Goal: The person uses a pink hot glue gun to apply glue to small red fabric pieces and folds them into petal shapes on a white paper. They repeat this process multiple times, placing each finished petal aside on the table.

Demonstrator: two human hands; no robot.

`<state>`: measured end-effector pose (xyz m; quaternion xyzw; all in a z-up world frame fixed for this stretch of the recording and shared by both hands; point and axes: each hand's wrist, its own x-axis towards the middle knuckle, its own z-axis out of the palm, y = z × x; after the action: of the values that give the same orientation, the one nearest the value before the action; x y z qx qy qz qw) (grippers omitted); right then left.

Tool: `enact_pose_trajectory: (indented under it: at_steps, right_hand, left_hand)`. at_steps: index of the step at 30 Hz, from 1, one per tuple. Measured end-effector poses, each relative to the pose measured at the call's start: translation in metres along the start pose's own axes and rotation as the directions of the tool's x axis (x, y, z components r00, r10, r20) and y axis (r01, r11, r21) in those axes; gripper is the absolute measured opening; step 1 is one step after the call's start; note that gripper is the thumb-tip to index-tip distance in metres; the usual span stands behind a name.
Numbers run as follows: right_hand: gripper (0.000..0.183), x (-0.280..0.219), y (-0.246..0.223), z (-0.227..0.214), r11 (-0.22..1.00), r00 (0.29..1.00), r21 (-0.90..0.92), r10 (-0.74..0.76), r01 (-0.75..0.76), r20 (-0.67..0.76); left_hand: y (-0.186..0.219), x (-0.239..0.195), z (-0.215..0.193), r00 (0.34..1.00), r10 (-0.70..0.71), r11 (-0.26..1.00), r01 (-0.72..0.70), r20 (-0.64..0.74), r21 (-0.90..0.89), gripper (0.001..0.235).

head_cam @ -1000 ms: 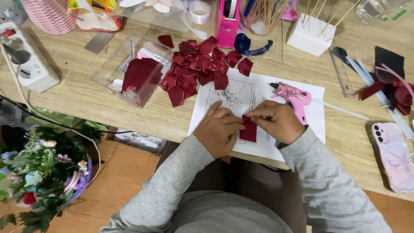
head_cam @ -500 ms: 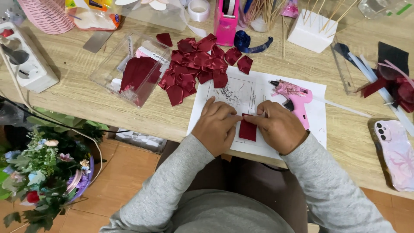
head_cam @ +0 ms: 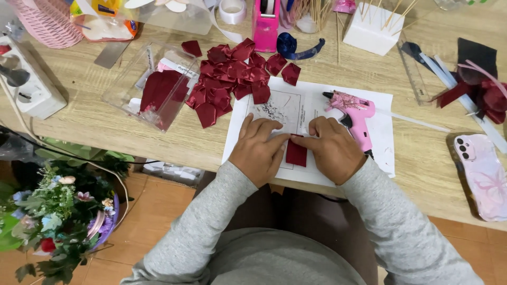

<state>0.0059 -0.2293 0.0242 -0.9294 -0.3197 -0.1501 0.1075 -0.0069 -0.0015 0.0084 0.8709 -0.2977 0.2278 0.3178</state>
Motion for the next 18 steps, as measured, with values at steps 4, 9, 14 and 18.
enact_pose_trajectory:
  at_steps: [4,9,14,18]
  right_hand:
    - [0.026,0.001,-0.018,-0.008,0.976,0.992,-0.198,-0.111,0.095,-0.068]
    - [0.022,0.004,-0.009,0.001,0.990,0.991,-0.120,-0.090,0.078,-0.101]
    - [0.025,0.001,0.000,-0.004,0.994,0.992,0.074,-0.075,0.083,-0.103]
    - [0.021,-0.007,-0.002,-0.019,0.986,0.992,0.160,-0.027,0.048,-0.127]
  left_hand:
    - [-0.001,0.000,0.001,0.999,-0.003,1.000,0.002,0.035,0.009,0.024]
    - [-0.007,0.002,0.003,0.997,-0.037,0.999,0.037,0.074,0.004,0.027]
    - [-0.011,0.000,0.005,0.992,-0.075,0.996,0.079,0.097,-0.034,0.028]
    - [-0.015,0.000,0.007,0.991,-0.075,0.995,0.083,0.112,-0.063,0.030]
